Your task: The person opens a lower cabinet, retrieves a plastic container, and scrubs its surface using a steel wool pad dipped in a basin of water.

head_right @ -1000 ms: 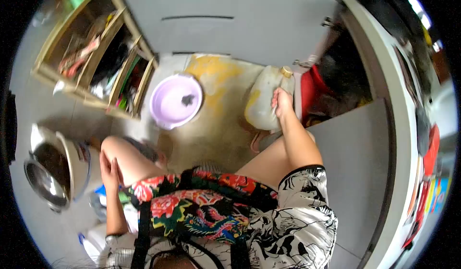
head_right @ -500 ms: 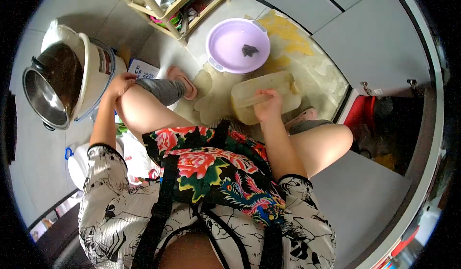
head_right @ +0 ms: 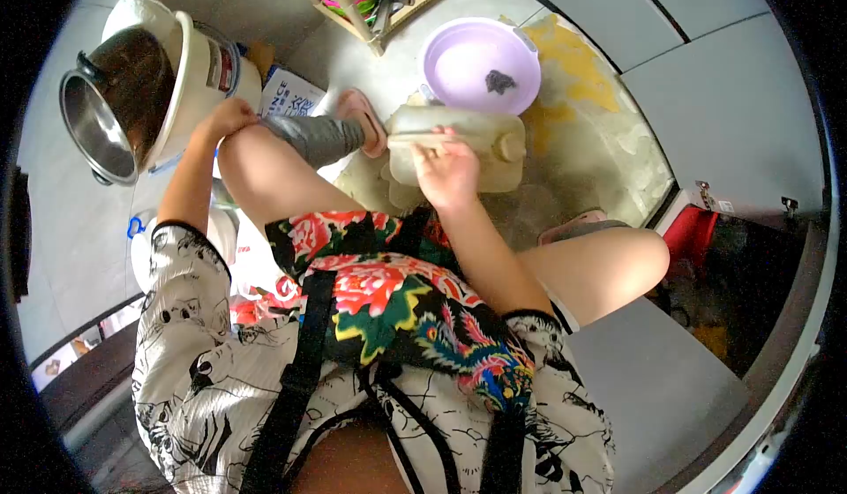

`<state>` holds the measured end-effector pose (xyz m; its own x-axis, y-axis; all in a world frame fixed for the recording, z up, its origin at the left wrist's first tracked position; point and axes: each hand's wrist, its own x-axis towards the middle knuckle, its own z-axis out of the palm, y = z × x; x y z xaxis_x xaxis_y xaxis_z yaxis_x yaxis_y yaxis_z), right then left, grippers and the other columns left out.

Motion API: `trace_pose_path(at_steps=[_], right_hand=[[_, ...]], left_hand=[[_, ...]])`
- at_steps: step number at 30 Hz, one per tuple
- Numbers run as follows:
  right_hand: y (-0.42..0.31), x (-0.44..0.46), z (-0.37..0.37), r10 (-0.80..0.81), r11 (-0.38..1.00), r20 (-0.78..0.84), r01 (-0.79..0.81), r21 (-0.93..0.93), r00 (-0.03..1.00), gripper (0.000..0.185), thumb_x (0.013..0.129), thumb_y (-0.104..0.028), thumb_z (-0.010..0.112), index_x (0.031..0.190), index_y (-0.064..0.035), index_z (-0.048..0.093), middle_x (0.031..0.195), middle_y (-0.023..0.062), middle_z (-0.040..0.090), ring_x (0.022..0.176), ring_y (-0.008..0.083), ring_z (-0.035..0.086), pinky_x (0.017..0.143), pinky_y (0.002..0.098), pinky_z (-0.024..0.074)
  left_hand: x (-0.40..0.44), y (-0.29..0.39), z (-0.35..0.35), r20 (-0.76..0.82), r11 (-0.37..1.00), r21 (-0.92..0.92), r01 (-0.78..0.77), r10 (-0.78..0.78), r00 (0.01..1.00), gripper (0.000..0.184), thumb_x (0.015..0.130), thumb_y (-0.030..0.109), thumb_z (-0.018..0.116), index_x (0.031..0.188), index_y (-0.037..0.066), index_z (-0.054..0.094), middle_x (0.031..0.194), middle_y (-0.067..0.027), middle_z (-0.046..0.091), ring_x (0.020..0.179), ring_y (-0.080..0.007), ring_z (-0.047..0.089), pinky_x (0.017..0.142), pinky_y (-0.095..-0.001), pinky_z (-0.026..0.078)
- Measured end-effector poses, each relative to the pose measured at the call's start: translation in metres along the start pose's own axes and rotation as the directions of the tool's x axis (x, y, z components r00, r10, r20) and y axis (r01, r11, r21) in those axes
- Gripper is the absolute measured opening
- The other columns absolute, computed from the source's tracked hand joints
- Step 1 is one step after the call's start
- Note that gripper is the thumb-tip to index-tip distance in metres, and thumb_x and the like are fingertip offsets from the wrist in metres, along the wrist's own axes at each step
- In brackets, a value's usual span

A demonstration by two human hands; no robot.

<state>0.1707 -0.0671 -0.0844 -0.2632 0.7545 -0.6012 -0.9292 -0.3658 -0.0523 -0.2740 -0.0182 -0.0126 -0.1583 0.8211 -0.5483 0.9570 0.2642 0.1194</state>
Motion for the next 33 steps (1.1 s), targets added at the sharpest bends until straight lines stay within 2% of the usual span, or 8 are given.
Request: trace_pose_path(at_steps=[3,10,14,17,21,23,27,33], right_hand=[[0.001,-0.008,0.006,0.135,0.991,0.125,-0.131,-0.041,0.983,0.029,0.08,-0.004,0.053,0.108,-0.0028,0.047,0.119,0.014,0.05,0.124,0.034,0.041,0.111,0.0533,0.0308],[-0.081,-0.065,-0.003,0.216,0.746,0.059,-0.125,-0.654,0.975,0.044,0.09,-0.013,0.053,0.13,0.0017,0.042,0.128,0.0189,0.053,0.116,0.0315,0.055,0.099,0.0427,0.0451],[-0.126,-0.099,0.013,-0.283,0.625,0.215,0.35,-0.697,0.935,0.039,0.095,-0.014,0.051,0.132,-0.0011,0.045,0.119,0.0166,0.061,0.102,0.0246,0.063,0.09,0.0368,0.0504],[-0.185,-0.125,0.008,-0.587,0.278,0.359,0.597,-0.752,0.726,0.03,0.097,-0.014,0.053,0.124,-0.0009,0.053,0.111,0.0134,0.065,0.099,0.0191,0.063,0.088,0.0307,0.0494],[-0.265,-0.156,-0.021,-0.76,-0.32,0.531,0.495,-0.808,0.376,0.025,0.096,-0.011,0.055,0.118,-0.0015,0.061,0.111,0.0105,0.067,0.101,0.0171,0.062,0.092,0.0292,0.0462],[-0.301,-0.156,-0.058,-0.769,-0.373,0.439,0.23,-0.899,0.466,0.028,0.096,-0.015,0.055,0.119,-0.0001,0.063,0.114,0.0108,0.066,0.102,0.0173,0.062,0.093,0.0286,0.0454],[-0.298,-0.187,-0.064,-0.767,0.109,0.102,0.285,-0.952,0.634,0.033,0.099,-0.024,0.053,0.116,0.0022,0.064,0.111,0.0122,0.067,0.101,0.0169,0.062,0.089,0.0298,0.0471],[-0.324,-0.162,-0.13,-0.687,-0.31,0.212,-0.015,-0.951,0.695,0.027,0.098,-0.016,0.05,0.11,0.0011,0.067,0.097,0.0076,0.07,0.086,0.0189,0.064,0.081,0.0294,0.048]], left_hand=[[-0.014,0.028,-0.002,-0.051,0.983,0.184,-0.004,0.014,0.999,0.03,0.079,0.03,0.065,0.098,0.007,0.07,0.104,-0.0186,0.068,0.098,-0.035,0.064,0.085,-0.0418,0.049],[-0.009,0.012,0.008,-0.411,0.987,-0.146,-0.062,-0.004,0.911,0.034,0.09,0.029,0.051,0.104,0.001,0.065,0.107,-0.0241,0.065,0.107,-0.0402,0.058,0.094,-0.0422,0.044],[-0.061,0.061,-0.012,-0.595,0.984,-0.171,-0.05,-0.063,0.802,0.032,0.092,0.029,0.052,0.101,0.002,0.065,0.097,-0.022,0.067,0.096,-0.0387,0.062,0.085,-0.0428,0.047],[-0.092,0.077,-0.009,-0.659,0.968,-0.211,-0.134,-0.039,0.751,0.026,0.094,0.029,0.053,0.098,0.005,0.063,0.092,-0.0192,0.068,0.093,-0.0371,0.064,0.08,-0.0437,0.049],[-0.122,0.095,0.04,-0.763,0.934,-0.207,-0.292,0.033,0.646,0.022,0.095,0.029,0.054,0.1,0.008,0.061,0.087,-0.0189,0.068,0.085,-0.0384,0.065,0.073,-0.0464,0.05],[-0.113,0.102,0.052,-0.748,0.967,-0.111,-0.23,0.071,0.66,0.024,0.095,0.031,0.052,0.099,0.009,0.062,0.085,-0.0195,0.068,0.082,-0.0398,0.065,0.071,-0.0486,0.05],[-0.095,0.118,0.047,-0.658,0.961,0.128,-0.245,0.267,0.704,0.025,0.093,0.033,0.052,0.096,0.01,0.063,0.082,-0.0195,0.068,0.077,-0.037,0.066,0.068,-0.0479,0.051],[-0.102,0.14,0.072,-0.76,0.887,0.152,-0.436,0.387,0.522,0.013,0.082,0.025,0.064,0.083,0.012,0.065,0.071,-0.0099,0.065,0.072,-0.0312,0.063,0.066,-0.0444,0.048]])
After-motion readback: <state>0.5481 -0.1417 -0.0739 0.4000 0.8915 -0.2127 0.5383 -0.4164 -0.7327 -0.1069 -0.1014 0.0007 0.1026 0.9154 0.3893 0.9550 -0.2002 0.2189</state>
